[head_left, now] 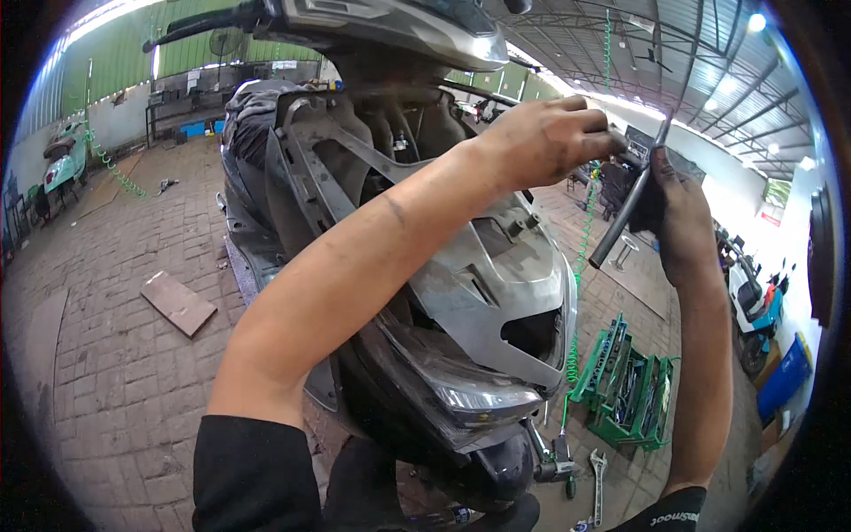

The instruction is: The person disassembles the front fairing and internal components of a motorcycle, using a T-handle socket wrench to remove bolts and then fitting a new front panel and license plate bracket.

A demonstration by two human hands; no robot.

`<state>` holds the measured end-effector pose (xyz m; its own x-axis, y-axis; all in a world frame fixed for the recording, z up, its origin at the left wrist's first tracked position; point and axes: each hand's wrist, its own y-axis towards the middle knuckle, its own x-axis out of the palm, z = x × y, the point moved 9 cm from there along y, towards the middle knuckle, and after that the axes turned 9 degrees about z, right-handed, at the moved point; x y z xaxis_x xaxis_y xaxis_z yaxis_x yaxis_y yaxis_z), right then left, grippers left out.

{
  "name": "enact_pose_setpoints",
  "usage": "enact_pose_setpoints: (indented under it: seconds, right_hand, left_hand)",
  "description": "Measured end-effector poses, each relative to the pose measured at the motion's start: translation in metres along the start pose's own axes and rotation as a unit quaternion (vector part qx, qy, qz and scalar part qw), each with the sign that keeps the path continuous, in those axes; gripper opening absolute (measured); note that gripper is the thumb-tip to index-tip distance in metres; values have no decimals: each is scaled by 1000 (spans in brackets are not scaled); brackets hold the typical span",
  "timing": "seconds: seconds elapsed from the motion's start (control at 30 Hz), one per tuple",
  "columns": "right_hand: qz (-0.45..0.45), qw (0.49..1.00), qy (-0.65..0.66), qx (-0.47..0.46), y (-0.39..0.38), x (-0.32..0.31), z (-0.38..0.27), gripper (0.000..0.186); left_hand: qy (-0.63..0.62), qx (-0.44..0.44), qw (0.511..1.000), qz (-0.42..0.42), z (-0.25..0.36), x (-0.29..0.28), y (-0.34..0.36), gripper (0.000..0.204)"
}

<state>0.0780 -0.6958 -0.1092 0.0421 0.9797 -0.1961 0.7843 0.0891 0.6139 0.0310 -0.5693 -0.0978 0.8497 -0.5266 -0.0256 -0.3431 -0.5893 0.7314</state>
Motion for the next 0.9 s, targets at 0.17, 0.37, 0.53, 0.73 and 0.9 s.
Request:
enact_pose_setpoints:
  seconds: [0.17, 0.37, 0.53, 0.73, 0.9]
  right_hand:
    - [189, 708, -407, -545, -57, 1, -60, 45]
    - [145, 724, -385, -553, -46, 3, -56, 33]
    - [132, 843, -335, -399, -32, 2, -51, 11]
    - [125, 838, -362, -388, -18, -3, -48, 31]
    - [101, 889, -313, -318, -10, -3, -46, 52]
  left_hand:
    - [-21, -34, 999, 23, -4, -3, 4, 36]
    - [-30, -49, 998, -1, -1, 3, 3, 32]
    - [-65, -37, 997, 25, 4, 1, 3, 28]
    - [-66, -48, 996, 19, 3, 3, 8, 23]
    - [-100, -39, 993, 39, 2, -6, 9, 18]
